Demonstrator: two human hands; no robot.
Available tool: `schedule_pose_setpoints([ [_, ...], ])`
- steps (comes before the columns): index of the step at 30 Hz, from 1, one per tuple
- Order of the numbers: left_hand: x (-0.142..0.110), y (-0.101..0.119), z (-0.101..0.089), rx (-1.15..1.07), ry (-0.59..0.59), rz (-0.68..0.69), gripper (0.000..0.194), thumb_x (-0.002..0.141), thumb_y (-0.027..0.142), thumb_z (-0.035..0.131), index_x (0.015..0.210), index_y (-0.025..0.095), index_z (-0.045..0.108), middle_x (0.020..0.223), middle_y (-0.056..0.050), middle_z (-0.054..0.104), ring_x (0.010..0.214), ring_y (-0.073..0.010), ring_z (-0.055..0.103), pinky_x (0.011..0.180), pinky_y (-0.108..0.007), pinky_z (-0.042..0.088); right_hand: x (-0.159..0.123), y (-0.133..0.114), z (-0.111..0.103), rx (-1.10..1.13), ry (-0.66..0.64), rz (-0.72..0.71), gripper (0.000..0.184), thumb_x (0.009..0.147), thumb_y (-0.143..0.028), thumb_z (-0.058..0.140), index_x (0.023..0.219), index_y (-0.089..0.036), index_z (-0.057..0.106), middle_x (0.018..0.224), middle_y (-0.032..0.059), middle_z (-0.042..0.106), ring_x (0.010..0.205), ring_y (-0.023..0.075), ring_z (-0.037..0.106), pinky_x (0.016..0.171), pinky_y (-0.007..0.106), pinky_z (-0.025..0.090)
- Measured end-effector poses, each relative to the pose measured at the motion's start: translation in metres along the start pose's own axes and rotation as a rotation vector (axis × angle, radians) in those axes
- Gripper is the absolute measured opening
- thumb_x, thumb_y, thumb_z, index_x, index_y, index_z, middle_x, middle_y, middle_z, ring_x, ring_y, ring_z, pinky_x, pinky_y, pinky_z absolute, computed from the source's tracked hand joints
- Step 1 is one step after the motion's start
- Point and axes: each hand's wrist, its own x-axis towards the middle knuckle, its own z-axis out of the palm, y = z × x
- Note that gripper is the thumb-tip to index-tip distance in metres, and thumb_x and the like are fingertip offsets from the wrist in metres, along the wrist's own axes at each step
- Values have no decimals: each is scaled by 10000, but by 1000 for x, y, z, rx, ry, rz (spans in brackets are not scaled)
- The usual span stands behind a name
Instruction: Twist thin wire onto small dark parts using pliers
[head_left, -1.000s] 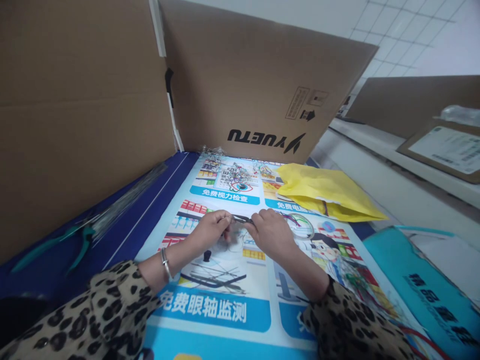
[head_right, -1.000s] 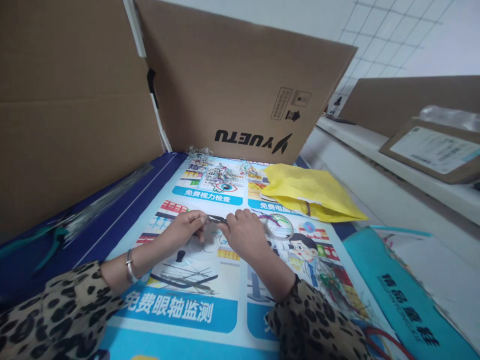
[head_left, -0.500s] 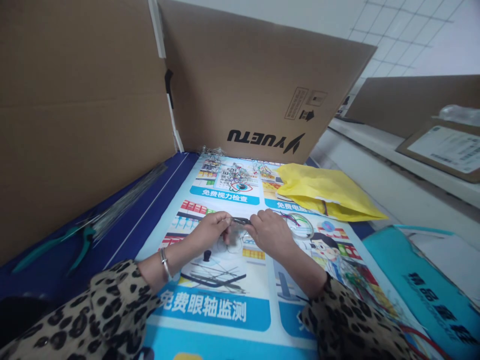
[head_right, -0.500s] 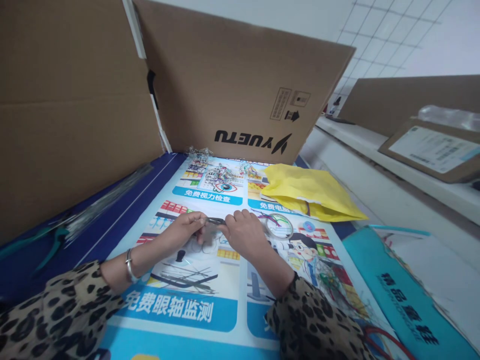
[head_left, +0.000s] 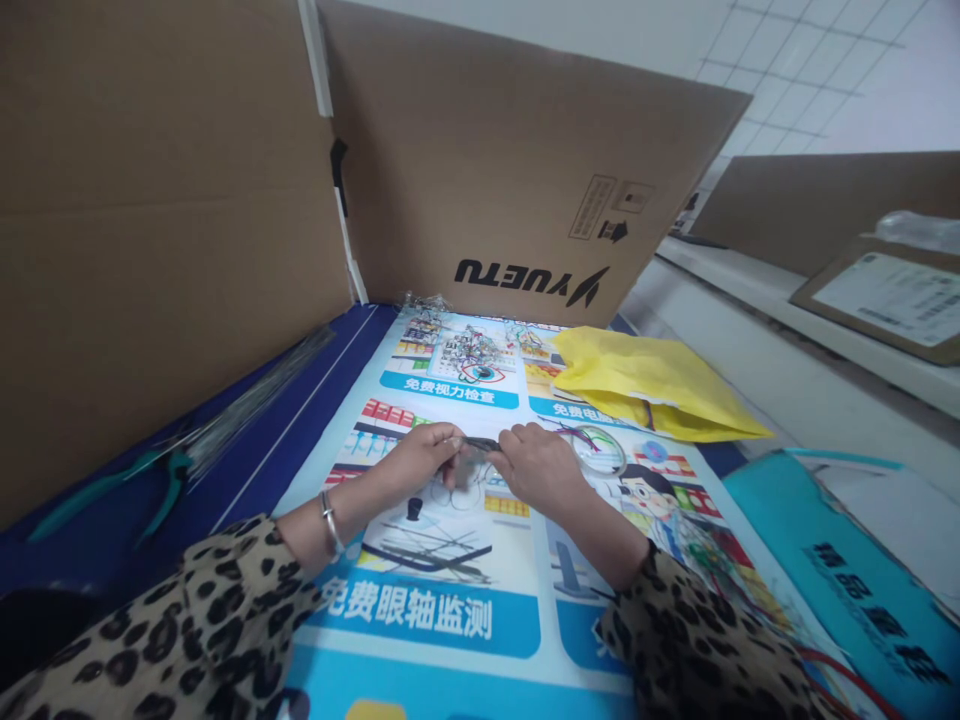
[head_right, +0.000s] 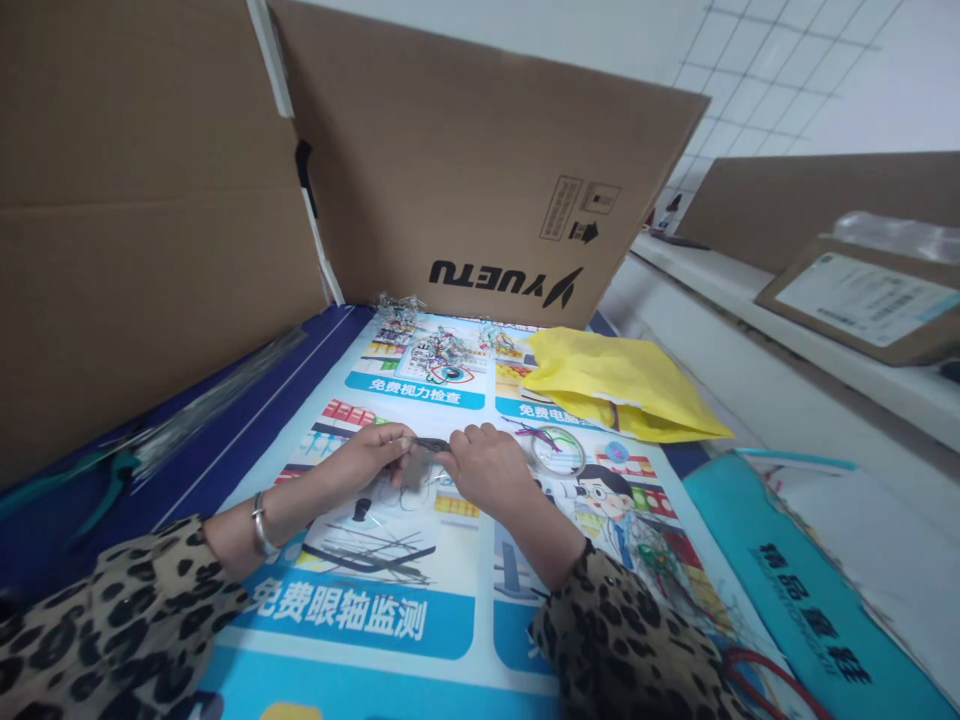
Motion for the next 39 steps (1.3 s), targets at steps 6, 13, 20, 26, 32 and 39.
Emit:
schedule_pose_setpoints([
  [6,0,1,0,6,17,-6,217,763,352,503,703,143,499,519,43,491,384,-70,482,422,-195,351,-1,-4,4,8,-51,36,412,901,-454,240,871,-181,546,824,74,603,767,179,531,560,257,262],
  [13,6,0,-4,96,63,3,216,759,358,516,720,147,495,545,26,541,451,-84,533,464,-189,376,2,-7,2,108,-185,151,431,906,-460,192,892,-205,540,819,38,636,725,158,589,558,243,309],
  [20,11,-1,-15,267,180,41,266,782,404,458,700,160,522,516,14,567,457,-99,512,455,-193,365,5,-2,0,131,-282,174,511,902,-488,133,884,-215,564,855,52,660,758,175,611,598,258,350],
  [26,11,-2,-20,500,265,77,291,772,400,466,590,179,518,429,40,517,418,-102,456,466,-210,315,8,-4,0,128,-315,154,504,896,-494,164,899,-213,582,876,57,663,771,178,612,607,261,362],
  [32,10,-1,-18,519,272,57,315,796,421,424,604,185,508,426,42,504,423,-116,468,483,-221,318,8,-1,1,202,-307,140,552,898,-498,115,840,-223,589,825,38,663,744,172,600,589,255,337],
  [39,10,-5,-17,587,295,140,339,830,421,368,609,193,486,467,40,467,464,-120,452,503,-227,301,6,4,1,290,-309,121,589,891,-520,77,763,-226,571,750,19,654,719,170,591,538,248,279],
])
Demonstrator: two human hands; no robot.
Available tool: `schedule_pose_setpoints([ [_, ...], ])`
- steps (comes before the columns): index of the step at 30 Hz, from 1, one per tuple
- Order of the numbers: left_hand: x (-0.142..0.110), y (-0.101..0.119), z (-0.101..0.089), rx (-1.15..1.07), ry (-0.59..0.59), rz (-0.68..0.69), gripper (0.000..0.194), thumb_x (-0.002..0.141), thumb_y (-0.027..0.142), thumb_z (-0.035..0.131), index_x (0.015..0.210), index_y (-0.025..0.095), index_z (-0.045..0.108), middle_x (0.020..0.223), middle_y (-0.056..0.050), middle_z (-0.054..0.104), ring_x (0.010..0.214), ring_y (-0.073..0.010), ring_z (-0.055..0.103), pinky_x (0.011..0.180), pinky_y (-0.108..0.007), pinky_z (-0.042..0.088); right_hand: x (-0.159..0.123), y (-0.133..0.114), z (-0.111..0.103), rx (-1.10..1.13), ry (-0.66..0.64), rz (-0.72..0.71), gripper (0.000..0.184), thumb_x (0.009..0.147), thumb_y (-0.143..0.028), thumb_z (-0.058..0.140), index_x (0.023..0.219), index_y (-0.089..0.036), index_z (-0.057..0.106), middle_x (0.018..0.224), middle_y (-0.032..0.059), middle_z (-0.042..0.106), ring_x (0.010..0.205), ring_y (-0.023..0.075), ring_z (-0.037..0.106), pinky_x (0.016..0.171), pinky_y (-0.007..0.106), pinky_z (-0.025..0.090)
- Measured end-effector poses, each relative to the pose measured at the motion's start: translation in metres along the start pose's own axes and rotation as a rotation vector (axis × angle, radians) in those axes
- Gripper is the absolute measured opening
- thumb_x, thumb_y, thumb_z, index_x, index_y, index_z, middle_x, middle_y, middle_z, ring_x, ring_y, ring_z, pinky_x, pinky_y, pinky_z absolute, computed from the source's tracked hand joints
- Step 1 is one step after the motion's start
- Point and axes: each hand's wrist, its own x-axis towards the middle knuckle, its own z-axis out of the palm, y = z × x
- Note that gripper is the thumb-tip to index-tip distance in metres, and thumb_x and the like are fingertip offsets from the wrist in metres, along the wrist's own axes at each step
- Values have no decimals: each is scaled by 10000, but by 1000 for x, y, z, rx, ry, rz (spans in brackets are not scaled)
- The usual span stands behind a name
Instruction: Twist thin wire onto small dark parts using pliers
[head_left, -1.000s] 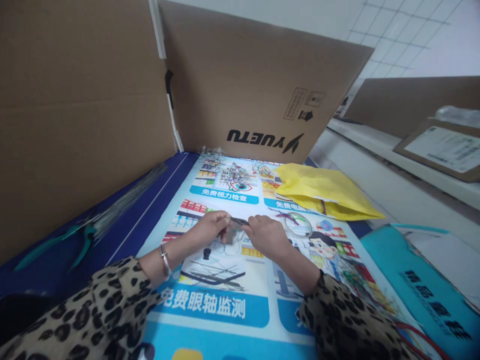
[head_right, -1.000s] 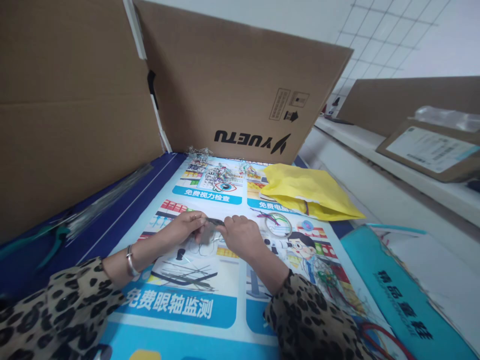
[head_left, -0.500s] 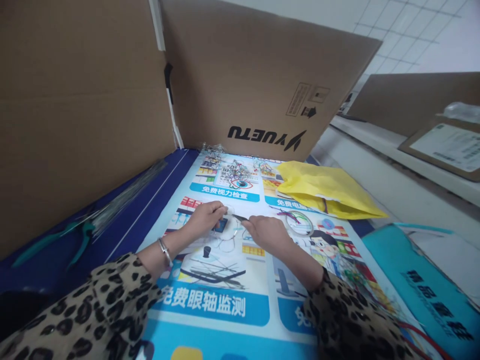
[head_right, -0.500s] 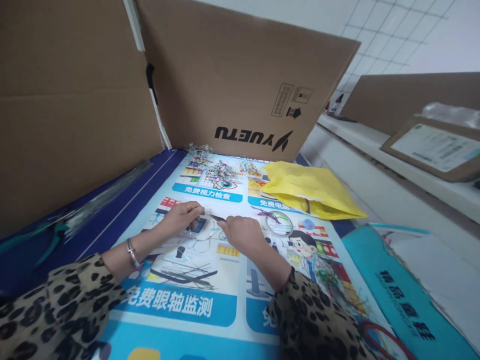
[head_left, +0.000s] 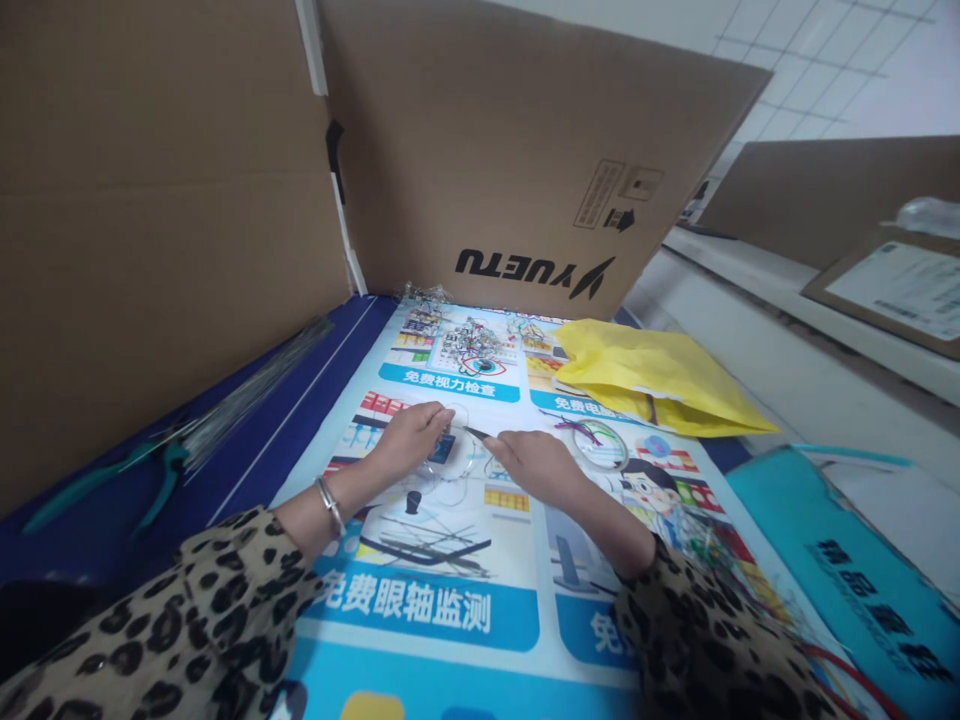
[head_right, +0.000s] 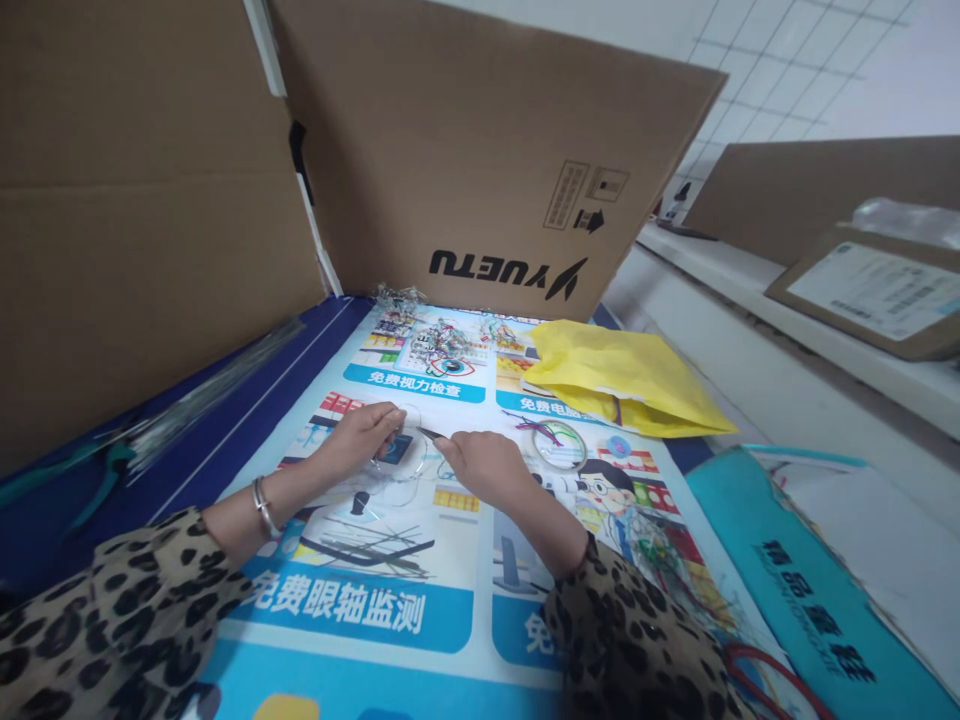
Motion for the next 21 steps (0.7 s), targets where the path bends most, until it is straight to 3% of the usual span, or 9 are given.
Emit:
schedule_pose_setpoints([
  [6,1,-1,-1,267,34,108,331,839,380,381,577,188,447,558,9,488,561,-135,459,533,-241,263,-2,-5,-1,-24,-24,44,569,895,-510,97,799,-218,575,786,33,656,733,169,593,566,250,311],
  [12,-2,-2,-1,613,17,88,252,852,360,375,719,200,519,734,-23,566,685,-163,520,542,-254,277,-4,-9,2,-108,51,128,483,894,-496,168,890,-204,553,846,58,634,769,186,590,604,261,348],
  [17,-3,-3,-2,559,98,155,161,828,304,451,927,196,521,936,-43,565,861,-174,531,678,-264,394,-5,-9,2,-129,128,147,412,897,-474,210,949,-209,520,887,62,598,787,174,563,601,251,340],
  [21,-4,-2,-4,465,210,297,120,818,222,474,918,171,516,945,-48,555,924,-173,499,801,-290,399,-5,-9,3,-140,219,115,375,903,-447,237,941,-215,529,937,65,571,858,173,522,611,246,333],
])
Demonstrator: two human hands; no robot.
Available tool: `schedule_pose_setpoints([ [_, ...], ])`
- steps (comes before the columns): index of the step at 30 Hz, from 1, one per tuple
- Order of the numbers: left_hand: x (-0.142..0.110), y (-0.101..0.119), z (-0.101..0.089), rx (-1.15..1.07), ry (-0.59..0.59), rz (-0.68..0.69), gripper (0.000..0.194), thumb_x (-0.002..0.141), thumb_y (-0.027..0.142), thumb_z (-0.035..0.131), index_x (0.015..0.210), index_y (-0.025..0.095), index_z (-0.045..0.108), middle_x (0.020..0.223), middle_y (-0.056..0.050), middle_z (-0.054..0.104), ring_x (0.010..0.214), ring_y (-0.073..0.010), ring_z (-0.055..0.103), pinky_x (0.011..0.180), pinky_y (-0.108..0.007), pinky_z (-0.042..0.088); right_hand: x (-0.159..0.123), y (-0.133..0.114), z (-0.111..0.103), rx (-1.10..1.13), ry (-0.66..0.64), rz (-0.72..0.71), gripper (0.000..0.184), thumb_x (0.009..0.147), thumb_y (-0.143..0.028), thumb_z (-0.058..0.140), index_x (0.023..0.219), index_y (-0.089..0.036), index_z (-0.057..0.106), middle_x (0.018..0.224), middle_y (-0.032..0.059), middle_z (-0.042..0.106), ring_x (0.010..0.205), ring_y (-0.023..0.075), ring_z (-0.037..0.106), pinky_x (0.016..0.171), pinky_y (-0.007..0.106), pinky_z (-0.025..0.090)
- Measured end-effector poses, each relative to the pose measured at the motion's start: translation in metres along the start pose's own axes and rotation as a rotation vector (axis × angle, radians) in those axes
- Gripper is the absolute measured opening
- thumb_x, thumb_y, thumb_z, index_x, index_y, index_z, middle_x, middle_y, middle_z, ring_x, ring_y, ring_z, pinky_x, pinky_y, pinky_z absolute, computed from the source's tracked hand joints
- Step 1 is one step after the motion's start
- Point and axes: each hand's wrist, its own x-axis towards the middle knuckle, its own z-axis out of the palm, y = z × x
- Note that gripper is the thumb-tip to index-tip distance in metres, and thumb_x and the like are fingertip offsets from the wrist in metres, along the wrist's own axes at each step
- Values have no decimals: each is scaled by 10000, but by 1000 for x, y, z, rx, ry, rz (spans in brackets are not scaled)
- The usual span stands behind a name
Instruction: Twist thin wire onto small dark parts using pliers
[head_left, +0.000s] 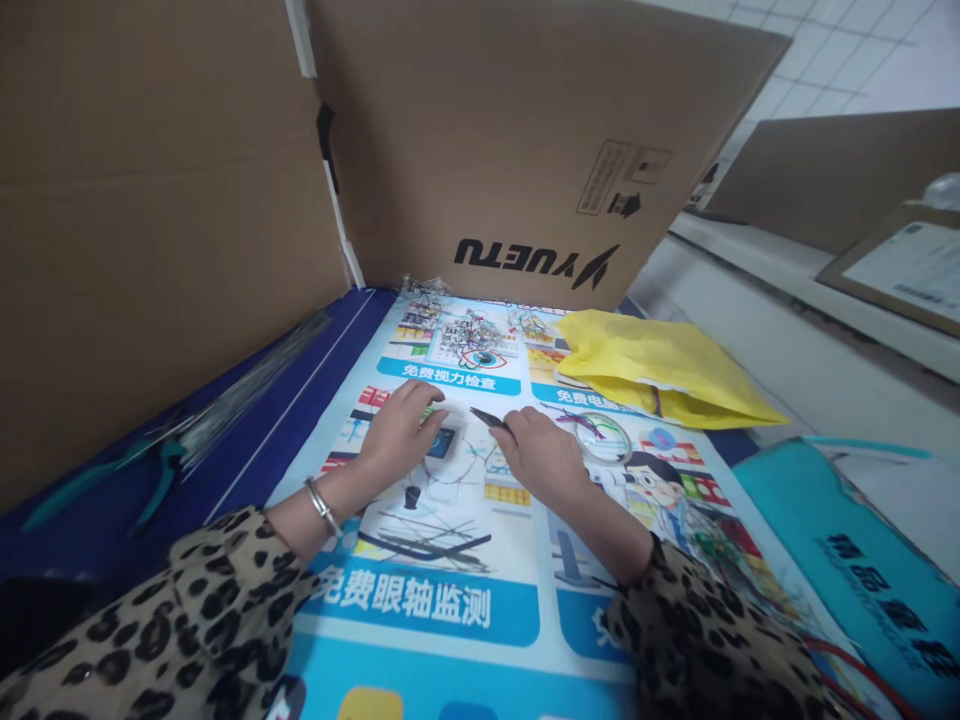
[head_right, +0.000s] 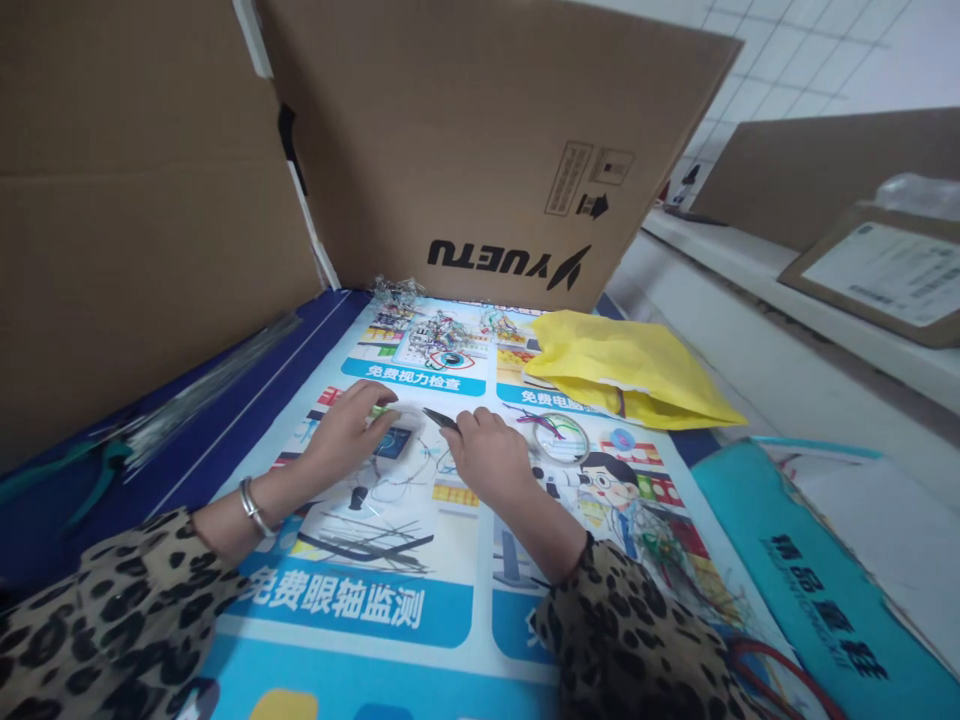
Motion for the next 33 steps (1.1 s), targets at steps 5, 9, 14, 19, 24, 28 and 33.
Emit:
schedule_pose_setpoints([
  [5,-2,-1,2,-30,-73,83,99,822,227,477,879,176,540,888,-36,578,884,-173,510,790,-306,411,0,-1,5,-36,43,-135,356,897,-437,277,965,-229,558,932,84,553,908,204,456,628,259,322],
  [9,-3,-3,4,42,-222,152,134,802,216,510,918,174,564,918,-38,612,922,-194,508,837,-332,392,0,-2,8,-85,38,-182,343,897,-405,302,973,-207,572,929,112,544,912,225,435,635,278,317],
  [14,-6,-1,1,156,-283,154,213,804,205,508,1013,191,548,1036,-40,598,998,-214,485,856,-354,369,-1,-3,8,-117,53,-181,354,896,-398,306,948,-172,573,902,131,540,905,234,430,632,285,324],
  [19,-9,1,2,236,-294,142,238,821,227,492,1055,211,529,1079,-36,588,1024,-217,477,864,-364,349,-3,-6,11,-126,68,-144,336,896,-390,307,927,-177,565,872,120,544,874,237,445,600,281,330],
  [24,-10,1,3,256,-278,157,241,820,225,492,1056,210,537,1068,-44,597,1015,-223,488,867,-374,351,-3,-5,15,-117,74,-125,339,893,-401,310,946,-181,563,871,118,552,875,231,452,593,277,327],
  [28,-9,-4,2,154,-246,158,233,829,235,471,1046,193,547,1055,-51,608,1009,-209,503,874,-360,370,-3,-2,20,-79,126,-127,350,895,-409,302,1015,-203,559,885,106,564,881,218,454,629,282,327],
  [33,-2,-13,-5,62,-133,111,218,847,232,412,966,181,587,993,-49,639,951,-186,545,857,-343,396,2,2,28,65,219,-73,350,899,-406,303,1049,-220,560,879,75,594,871,193,482,710,278,342],
])
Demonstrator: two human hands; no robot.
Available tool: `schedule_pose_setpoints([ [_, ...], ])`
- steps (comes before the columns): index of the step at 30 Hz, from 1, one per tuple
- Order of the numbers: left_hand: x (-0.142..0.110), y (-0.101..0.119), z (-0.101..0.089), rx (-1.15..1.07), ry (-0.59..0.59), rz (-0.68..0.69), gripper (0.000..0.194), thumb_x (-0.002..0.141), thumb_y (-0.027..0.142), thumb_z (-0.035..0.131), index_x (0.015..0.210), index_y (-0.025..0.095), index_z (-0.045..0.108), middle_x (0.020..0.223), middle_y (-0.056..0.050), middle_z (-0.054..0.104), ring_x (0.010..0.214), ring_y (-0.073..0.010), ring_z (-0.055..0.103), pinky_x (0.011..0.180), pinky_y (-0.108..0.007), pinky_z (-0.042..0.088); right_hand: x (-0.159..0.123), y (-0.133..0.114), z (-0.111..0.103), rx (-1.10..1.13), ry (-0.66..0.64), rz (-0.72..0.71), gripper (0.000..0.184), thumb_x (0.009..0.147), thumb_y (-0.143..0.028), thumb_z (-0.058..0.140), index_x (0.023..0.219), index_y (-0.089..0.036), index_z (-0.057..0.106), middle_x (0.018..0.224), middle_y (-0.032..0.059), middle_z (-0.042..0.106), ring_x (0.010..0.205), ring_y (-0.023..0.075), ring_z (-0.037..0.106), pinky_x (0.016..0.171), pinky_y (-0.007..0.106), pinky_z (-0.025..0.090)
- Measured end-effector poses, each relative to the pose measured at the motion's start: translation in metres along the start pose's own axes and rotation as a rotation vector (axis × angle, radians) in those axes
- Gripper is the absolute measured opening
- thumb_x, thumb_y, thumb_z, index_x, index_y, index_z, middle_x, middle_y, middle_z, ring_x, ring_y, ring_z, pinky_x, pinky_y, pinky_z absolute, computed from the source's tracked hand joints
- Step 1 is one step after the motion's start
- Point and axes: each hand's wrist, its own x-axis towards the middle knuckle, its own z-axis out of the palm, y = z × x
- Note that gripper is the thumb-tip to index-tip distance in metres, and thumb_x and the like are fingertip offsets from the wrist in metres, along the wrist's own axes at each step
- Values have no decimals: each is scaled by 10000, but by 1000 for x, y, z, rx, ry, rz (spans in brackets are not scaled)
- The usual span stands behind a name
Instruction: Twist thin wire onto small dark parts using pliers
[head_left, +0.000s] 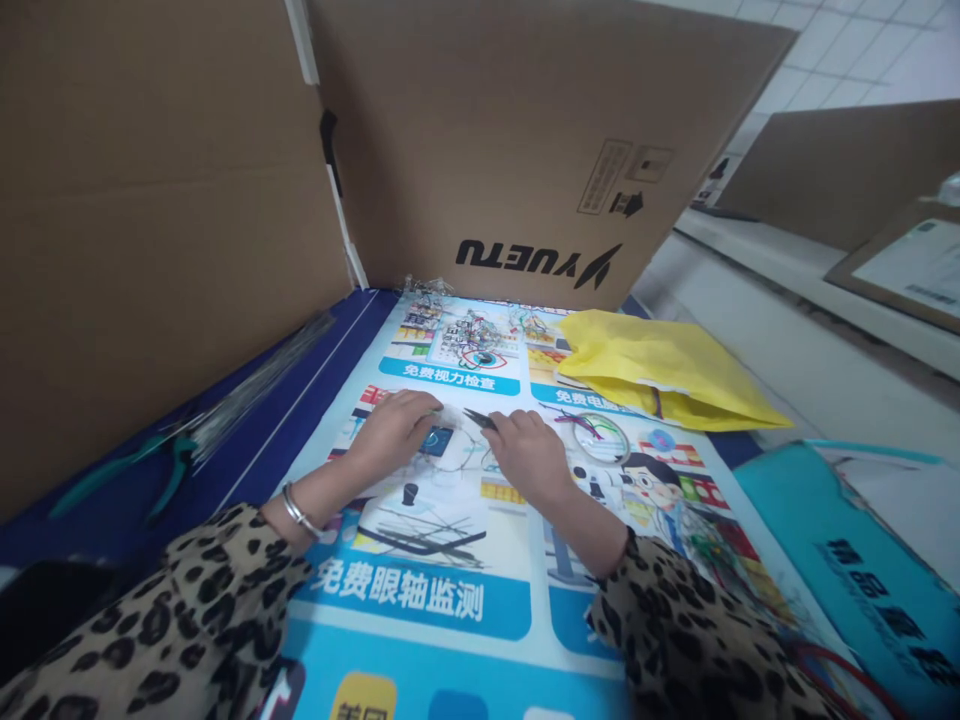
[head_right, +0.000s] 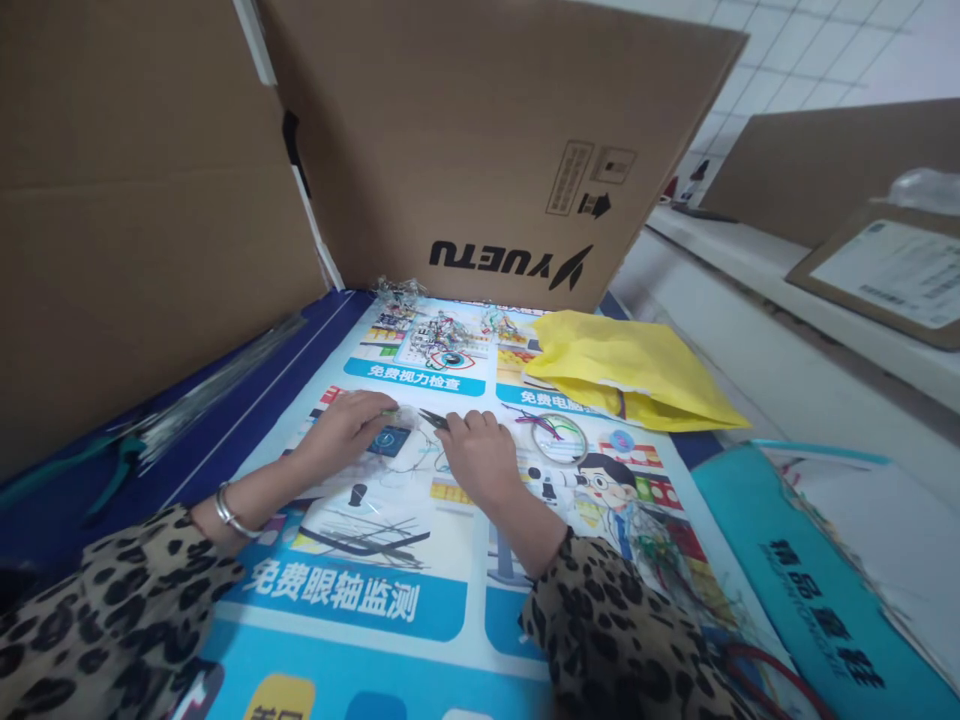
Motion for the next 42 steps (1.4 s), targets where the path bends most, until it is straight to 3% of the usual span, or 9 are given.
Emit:
schedule_pose_setpoints([
  [5,10,-8,-30,-7,-8,-49,251,840,259,393,883,175,625,947,-50,650,919,-179,564,832,-310,411,6,12,3,319,87,170,332,877,-404,353,1029,-188,554,919,58,608,872,170,525,743,258,371],
  [9,17,-13,-61,34,-109,-110,275,824,286,390,888,184,636,942,-34,654,868,-166,582,772,-264,419,10,17,2,514,162,302,320,845,-421,377,966,-189,562,858,41,613,780,165,544,699,265,385],
  [15,16,-15,-97,161,-371,-109,278,807,327,406,908,223,643,914,-1,661,815,-160,583,713,-233,402,10,18,4,586,129,366,258,794,-402,440,898,-199,561,789,18,604,705,151,535,653,256,378],
  [20,10,-9,-112,104,-474,-96,247,780,324,462,909,233,651,862,-4,658,787,-162,579,729,-238,387,12,22,9,560,87,332,212,771,-379,472,865,-211,560,794,11,593,722,154,529,665,266,377],
  [26,9,-2,-112,49,-539,-52,225,784,278,451,858,241,659,825,5,655,740,-149,571,686,-233,373,14,27,7,469,-141,71,232,752,-369,502,882,-201,595,832,17,579,785,158,532,699,264,376],
  [30,6,2,-106,80,-580,-16,199,760,245,464,764,221,661,753,1,652,670,-140,550,628,-230,352,14,26,7,393,-168,33,240,767,-371,492,901,-201,596,841,18,572,792,155,532,689,254,370],
  [34,-1,19,-85,-26,-756,95,118,694,216,534,715,223,650,718,12,654,622,-132,534,572,-224,333,13,24,6,374,-183,15,233,777,-363,484,902,-202,597,842,22,563,796,156,529,687,249,368],
  [38,-6,37,-62,-13,-755,131,105,640,155,565,665,226,637,702,15,648,601,-134,524,542,-233,309,13,24,6,372,-181,9,239,774,-369,490,903,-197,595,832,24,558,788,158,525,680,249,367],
  [42,-9,39,-51,11,-736,156,108,652,149,547,643,227,621,683,15,639,589,-134,515,521,-240,284,13,24,7,343,-178,-7,245,779,-386,487,901,-200,590,823,21,559,786,158,521,662,248,358],
])
